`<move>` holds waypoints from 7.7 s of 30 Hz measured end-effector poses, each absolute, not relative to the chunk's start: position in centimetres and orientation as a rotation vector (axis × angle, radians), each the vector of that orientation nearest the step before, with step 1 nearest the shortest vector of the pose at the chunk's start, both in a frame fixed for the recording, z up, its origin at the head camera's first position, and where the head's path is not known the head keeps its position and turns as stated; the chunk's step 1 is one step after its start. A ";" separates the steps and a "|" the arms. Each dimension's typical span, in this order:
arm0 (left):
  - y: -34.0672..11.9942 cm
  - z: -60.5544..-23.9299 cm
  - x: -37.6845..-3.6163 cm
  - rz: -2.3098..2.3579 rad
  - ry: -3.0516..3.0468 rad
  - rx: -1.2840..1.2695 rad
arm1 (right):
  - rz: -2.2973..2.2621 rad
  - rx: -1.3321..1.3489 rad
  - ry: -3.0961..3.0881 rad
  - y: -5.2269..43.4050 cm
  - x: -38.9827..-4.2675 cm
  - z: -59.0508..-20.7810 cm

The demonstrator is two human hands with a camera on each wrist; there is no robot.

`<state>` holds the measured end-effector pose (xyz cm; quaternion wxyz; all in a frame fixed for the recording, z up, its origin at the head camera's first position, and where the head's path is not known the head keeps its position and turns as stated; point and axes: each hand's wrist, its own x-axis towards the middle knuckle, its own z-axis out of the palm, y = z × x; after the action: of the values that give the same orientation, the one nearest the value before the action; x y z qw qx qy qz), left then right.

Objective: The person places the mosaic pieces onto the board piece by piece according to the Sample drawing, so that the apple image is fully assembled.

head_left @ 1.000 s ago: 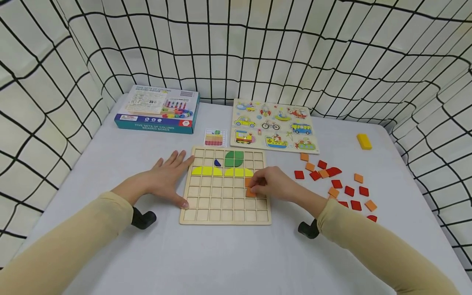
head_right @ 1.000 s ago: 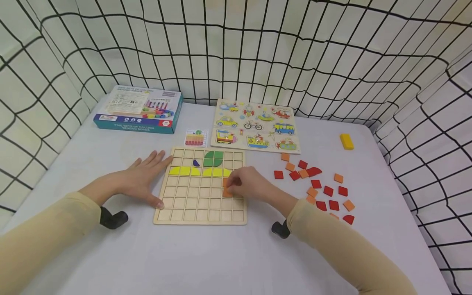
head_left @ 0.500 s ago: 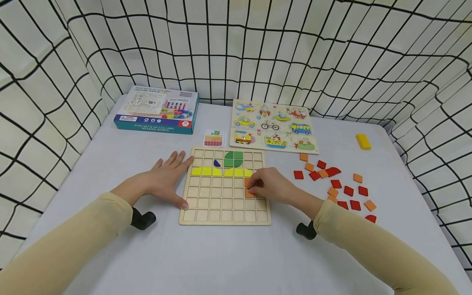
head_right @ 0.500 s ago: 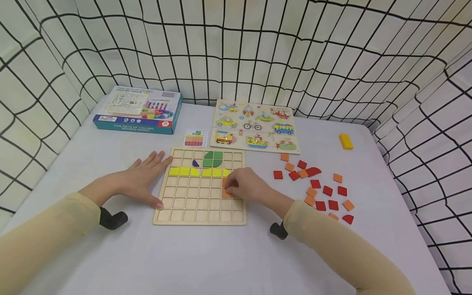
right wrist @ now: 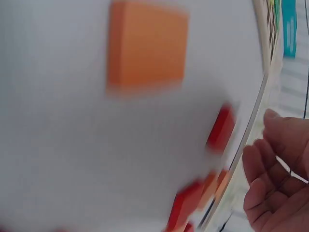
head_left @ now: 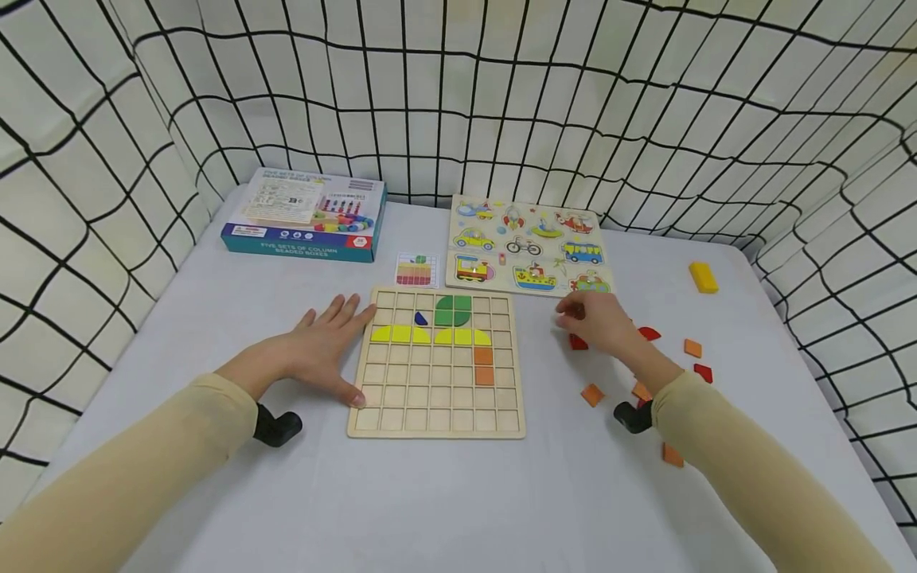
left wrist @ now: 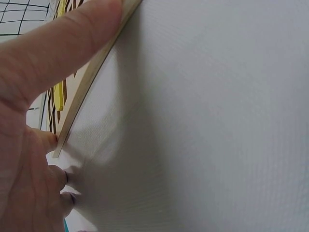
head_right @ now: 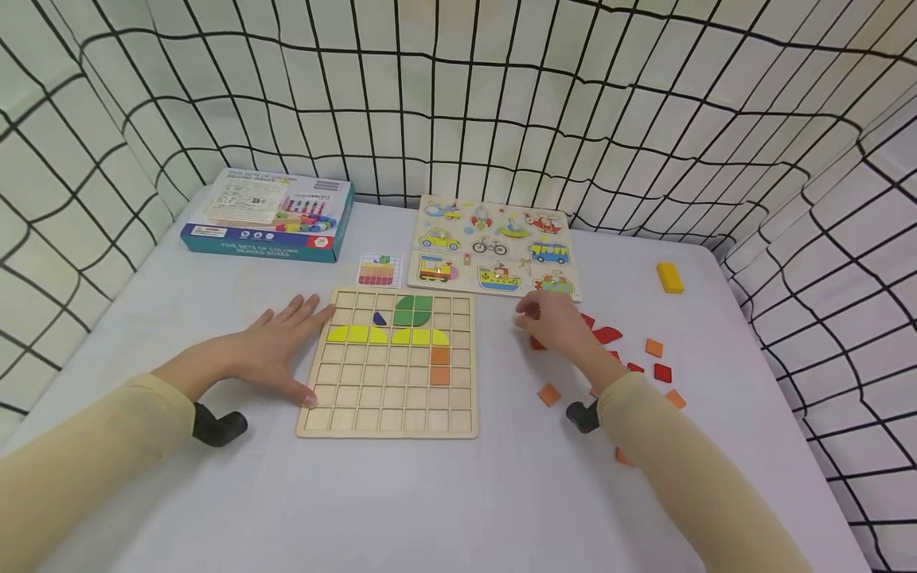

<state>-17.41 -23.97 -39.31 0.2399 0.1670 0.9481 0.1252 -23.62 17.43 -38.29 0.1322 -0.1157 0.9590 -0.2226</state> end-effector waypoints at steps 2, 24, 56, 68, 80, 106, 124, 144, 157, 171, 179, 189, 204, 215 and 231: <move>-24.0 -39.4 -17.4 0.345 2.596 0.458 | -0.584 -0.258 2.784 19.1 -24.3 -38.3; -24.0 -39.4 -17.4 0.332 2.601 0.458 | -0.554 -0.155 2.777 21.6 -24.3 -38.7; -24.0 -39.3 -17.5 0.332 2.614 0.468 | -0.696 -0.687 2.595 5.3 -20.7 -38.9; -23.9 -38.8 -17.1 0.345 2.608 0.461 | -0.596 -0.741 2.677 5.0 -20.5 -39.2; -23.8 -38.9 -17.2 0.345 2.610 0.462 | -0.692 -0.510 2.765 10.9 -23.1 -38.7; -23.7 -39.1 -17.2 0.330 2.606 0.458 | -0.542 -0.137 2.703 21.4 -26.6 -38.8; -24.0 -38.9 -17.2 0.328 2.615 0.475 | -0.841 -0.559 2.664 12.7 -21.8 -38.1; -23.9 -38.9 -17.3 0.338 2.613 0.473 | -0.658 -0.711 2.577 6.3 -18.5 -38.8; -23.9 -38.8 -17.2 0.346 2.609 0.468 | -0.561 -0.790 2.634 5.7 -18.1 -39.0; -24.0 -39.0 -17.2 0.343 2.602 0.469 | -0.627 -0.509 2.743 16.2 -21.7 -38.7; -24.0 -39.1 -17.2 0.349 2.596 0.460 | -0.511 -0.290 2.743 25.6 -23.2 -38.5; -24.0 -39.3 -17.1 0.361 2.603 0.463 | -0.435 -0.341 2.743 27.6 -23.3 -38.9; -23.9 -38.9 -17.2 0.340 2.597 0.461 | -0.647 -0.347 2.741 24.4 -23.1 -37.0; -23.9 -39.0 -17.1 0.340 2.609 0.464 | -0.811 -0.776 2.588 11.5 -21.9 -37.2; -23.8 -39.3 -17.5 0.344 2.615 0.476 | -0.636 -0.827 2.527 3.6 -21.7 -38.1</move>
<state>-17.47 -23.82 -39.32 0.2289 0.1728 0.9498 0.1250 -21.74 3.64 -38.15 0.2022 -0.2963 0.9052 -0.2279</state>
